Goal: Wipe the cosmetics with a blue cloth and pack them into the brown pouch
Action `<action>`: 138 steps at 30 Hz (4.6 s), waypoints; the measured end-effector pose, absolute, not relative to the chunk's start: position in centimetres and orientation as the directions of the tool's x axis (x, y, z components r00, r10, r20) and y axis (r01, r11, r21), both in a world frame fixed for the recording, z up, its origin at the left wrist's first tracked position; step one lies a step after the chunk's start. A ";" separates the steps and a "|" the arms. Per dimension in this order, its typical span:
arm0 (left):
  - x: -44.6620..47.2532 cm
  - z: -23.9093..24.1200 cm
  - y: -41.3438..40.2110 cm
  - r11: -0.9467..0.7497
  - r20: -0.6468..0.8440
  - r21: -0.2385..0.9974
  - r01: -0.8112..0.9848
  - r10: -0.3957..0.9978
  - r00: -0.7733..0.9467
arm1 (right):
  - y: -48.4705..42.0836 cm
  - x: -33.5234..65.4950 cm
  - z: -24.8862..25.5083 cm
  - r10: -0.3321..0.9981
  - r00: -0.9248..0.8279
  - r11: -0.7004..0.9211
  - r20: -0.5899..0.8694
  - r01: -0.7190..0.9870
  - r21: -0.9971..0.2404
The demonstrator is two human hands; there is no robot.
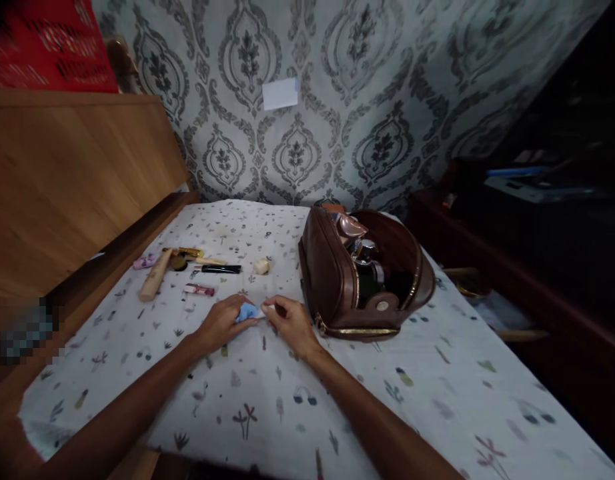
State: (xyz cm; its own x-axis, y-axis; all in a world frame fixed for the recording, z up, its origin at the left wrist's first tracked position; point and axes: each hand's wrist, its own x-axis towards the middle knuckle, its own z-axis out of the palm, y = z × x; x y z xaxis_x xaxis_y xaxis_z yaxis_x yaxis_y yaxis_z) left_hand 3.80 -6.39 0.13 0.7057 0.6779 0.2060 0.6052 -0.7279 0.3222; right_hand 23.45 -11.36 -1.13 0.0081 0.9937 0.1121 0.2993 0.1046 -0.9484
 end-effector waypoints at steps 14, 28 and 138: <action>1.7 1.0 -4.9 -0.622 0.352 0.172 0.764 0.763 0.542 | -11.4 23.7 -1.8 0.928 -0.060 0.338 0.367 0.546 -0.766; -5.5 2.5 4.8 -0.072 0.290 0.115 0.991 0.956 0.036 | -11.3 23.6 -2.4 0.909 -0.052 0.370 0.414 0.559 -0.742; 5.5 2.8 -8.3 -0.437 0.217 0.839 0.324 0.815 0.537 | -12.2 22.6 -0.2 0.976 -0.214 -0.061 0.032 -0.414 -0.908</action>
State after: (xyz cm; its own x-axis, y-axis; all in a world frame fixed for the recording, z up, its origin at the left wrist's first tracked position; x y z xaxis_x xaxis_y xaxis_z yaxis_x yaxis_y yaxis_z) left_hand 5.51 -8.35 2.83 0.5371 0.8151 0.2170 0.3240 -0.4369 0.8391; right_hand 22.64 -12.22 -0.23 -0.2140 0.9763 0.0319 -0.4144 -0.0611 -0.9080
